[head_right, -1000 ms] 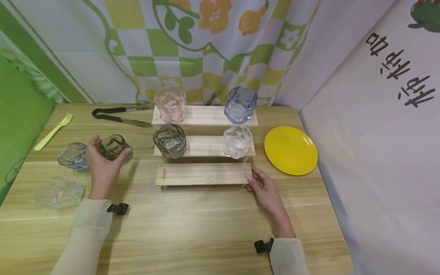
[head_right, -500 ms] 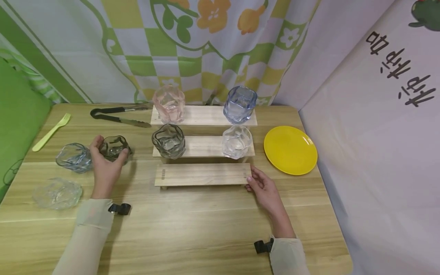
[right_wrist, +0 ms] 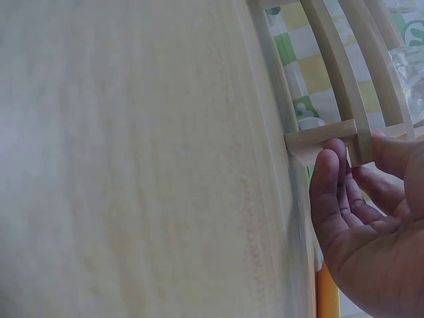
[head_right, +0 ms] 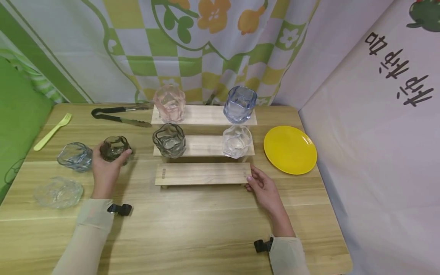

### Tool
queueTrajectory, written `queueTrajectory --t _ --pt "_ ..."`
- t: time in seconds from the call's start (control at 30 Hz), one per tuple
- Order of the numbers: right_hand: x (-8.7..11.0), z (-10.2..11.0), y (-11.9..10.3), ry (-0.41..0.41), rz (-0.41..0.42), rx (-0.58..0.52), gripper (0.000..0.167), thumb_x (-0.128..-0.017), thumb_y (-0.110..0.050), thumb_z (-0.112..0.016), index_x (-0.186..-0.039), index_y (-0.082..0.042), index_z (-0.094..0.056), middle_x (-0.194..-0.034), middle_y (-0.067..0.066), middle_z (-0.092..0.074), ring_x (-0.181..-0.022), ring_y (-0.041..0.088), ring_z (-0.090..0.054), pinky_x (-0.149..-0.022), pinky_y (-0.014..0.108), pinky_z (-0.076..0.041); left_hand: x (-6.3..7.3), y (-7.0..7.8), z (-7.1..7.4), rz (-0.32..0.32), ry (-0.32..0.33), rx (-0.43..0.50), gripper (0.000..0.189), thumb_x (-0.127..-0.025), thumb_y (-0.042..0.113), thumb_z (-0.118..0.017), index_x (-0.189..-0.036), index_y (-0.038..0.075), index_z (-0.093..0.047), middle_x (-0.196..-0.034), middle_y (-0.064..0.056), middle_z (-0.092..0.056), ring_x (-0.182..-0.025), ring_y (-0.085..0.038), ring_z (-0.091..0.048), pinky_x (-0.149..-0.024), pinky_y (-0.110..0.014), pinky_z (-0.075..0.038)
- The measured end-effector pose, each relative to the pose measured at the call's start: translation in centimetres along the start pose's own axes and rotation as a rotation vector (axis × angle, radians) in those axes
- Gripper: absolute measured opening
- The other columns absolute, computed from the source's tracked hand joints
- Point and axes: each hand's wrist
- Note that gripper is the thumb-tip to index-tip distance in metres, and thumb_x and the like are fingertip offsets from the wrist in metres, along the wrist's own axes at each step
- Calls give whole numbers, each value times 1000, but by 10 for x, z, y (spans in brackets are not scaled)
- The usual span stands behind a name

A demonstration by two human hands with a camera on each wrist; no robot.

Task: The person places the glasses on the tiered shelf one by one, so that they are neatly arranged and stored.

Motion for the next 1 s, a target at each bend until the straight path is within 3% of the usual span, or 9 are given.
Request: queueTrajectory --t 0.13,0.23,0.4,0.53,0.73,0.87,1.0 --pt "-1 -1 2 -3 1 -10 50 -107 -14 -53 -155 -5 -40 -127 26 -53 -99 26 -67 -88 31 -56 11 2 5 0 -21 -9 92 -79 31 -90 -153 10 -38 -150 -12 -42 -138 -27 -40 -114 -42 -34" --pt "-1 -2 2 1 1 -10 51 -107 -15 -53 -155 -5 -40 -127 25 -53 -99 25 -67 -88 31 -56 27 10 7 -15 -45 -29 93 -80 32 -90 -154 10 -37 -150 -13 -42 -138 -28 -41 -114 -44 -34" --pt "-1 -1 2 2 3 3 51 -108 -16 -52 -156 -5 -38 -128 26 -53 -99 24 -66 -88 30 -56 73 31 3 -79 -82 14 87 -77 20 -92 -149 7 -45 -145 -11 -49 -134 -29 -45 -114 -47 -32" --pt "-2 0 2 4 6 3 52 -108 -15 -52 -156 -4 -37 -131 26 -52 -98 22 -66 -87 30 -56 111 47 -7 -149 -174 71 80 -74 11 -93 -143 8 -52 -139 -7 -56 -128 -26 -50 -113 -50 -32" --pt "-2 0 2 5 33 -26 51 -107 -9 -52 -155 -3 -37 -126 26 -53 -95 20 -67 -85 29 -57 144 64 -34 -206 -384 116 80 -73 14 -94 -142 14 -54 -138 -3 -57 -126 -24 -52 -113 -54 -31" --pt "-3 -1 1 4 55 -54 50 -106 -5 -53 -153 -5 -39 -123 26 -55 -96 22 -66 -85 30 -57 150 69 -61 -225 -508 126 81 -73 20 -95 -143 17 -53 -137 -1 -57 -124 -23 -55 -109 -52 -37" --pt "-3 -2 1 18 63 -64 49 -105 -4 -53 -152 -5 -40 -122 26 -55 -95 21 -65 -84 30 -57 154 71 -99 -222 -579 103 80 -74 30 -94 -141 21 -54 -134 2 -57 -118 -22 -57 -100 -49 -46"
Point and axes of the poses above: each hand's wrist, its own x-axis away from the middle knuckle, its own z-axis out of the back of the hand, y = z × x
